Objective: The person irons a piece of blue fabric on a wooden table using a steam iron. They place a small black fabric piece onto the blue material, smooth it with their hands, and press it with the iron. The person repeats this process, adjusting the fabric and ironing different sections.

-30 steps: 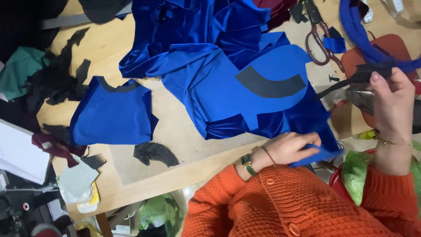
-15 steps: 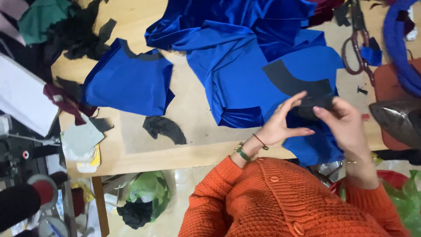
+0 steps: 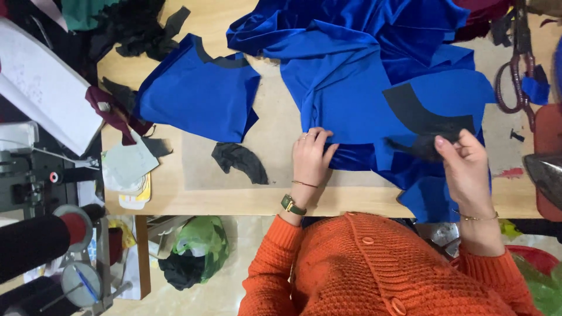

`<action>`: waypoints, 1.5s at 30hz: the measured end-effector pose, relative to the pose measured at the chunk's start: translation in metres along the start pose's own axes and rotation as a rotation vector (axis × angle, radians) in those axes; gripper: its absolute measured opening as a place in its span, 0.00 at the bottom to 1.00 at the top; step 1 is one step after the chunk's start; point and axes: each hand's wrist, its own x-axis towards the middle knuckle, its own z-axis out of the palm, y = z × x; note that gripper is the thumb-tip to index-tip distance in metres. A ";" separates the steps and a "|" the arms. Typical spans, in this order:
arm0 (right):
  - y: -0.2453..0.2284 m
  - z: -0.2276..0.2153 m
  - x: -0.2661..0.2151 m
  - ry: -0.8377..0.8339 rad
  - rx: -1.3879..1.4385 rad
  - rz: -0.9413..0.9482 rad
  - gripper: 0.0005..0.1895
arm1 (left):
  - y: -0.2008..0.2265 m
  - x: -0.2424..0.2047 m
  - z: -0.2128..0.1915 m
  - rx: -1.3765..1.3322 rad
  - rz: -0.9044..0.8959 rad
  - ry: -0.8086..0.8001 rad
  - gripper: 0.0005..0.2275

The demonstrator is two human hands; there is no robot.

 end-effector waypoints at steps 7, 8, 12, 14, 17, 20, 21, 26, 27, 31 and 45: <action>-0.014 0.021 -0.014 -0.103 -0.103 -0.037 0.15 | -0.009 0.005 0.023 0.399 0.043 0.056 0.18; -0.009 0.018 -0.013 -0.122 -0.046 -0.036 0.09 | -0.010 0.007 0.025 0.478 0.069 0.053 0.20; -0.017 0.007 -0.009 -0.032 -0.073 -0.028 0.09 | -0.023 0.019 0.037 0.459 0.192 0.066 0.13; -0.023 0.003 -0.008 0.062 -0.190 -0.064 0.29 | -0.023 0.027 0.034 0.487 0.296 0.120 0.05; 0.003 -0.019 -0.002 0.086 -0.220 -0.077 0.11 | -0.026 0.030 0.033 0.463 0.315 0.115 0.02; 0.030 -0.038 0.011 0.152 -0.175 -0.070 0.09 | -0.025 0.030 0.030 0.454 0.268 -0.039 0.19; 0.026 -0.040 0.012 0.156 -0.176 -0.068 0.09 | -0.023 0.029 0.026 0.452 0.271 -0.041 0.19; 0.013 -0.059 0.020 0.149 0.326 -0.125 0.10 | -0.021 0.029 0.026 0.354 0.458 -0.033 0.11; 0.012 -0.062 0.023 0.157 0.326 -0.127 0.10 | -0.021 0.030 0.030 0.350 0.465 -0.035 0.11; 0.039 -0.089 0.048 0.327 0.449 -0.077 0.12 | -0.019 0.033 0.036 0.322 0.549 0.062 0.07; 0.091 -0.093 0.088 0.353 -1.097 -0.357 0.13 | -0.002 0.029 0.019 0.213 0.407 0.114 0.06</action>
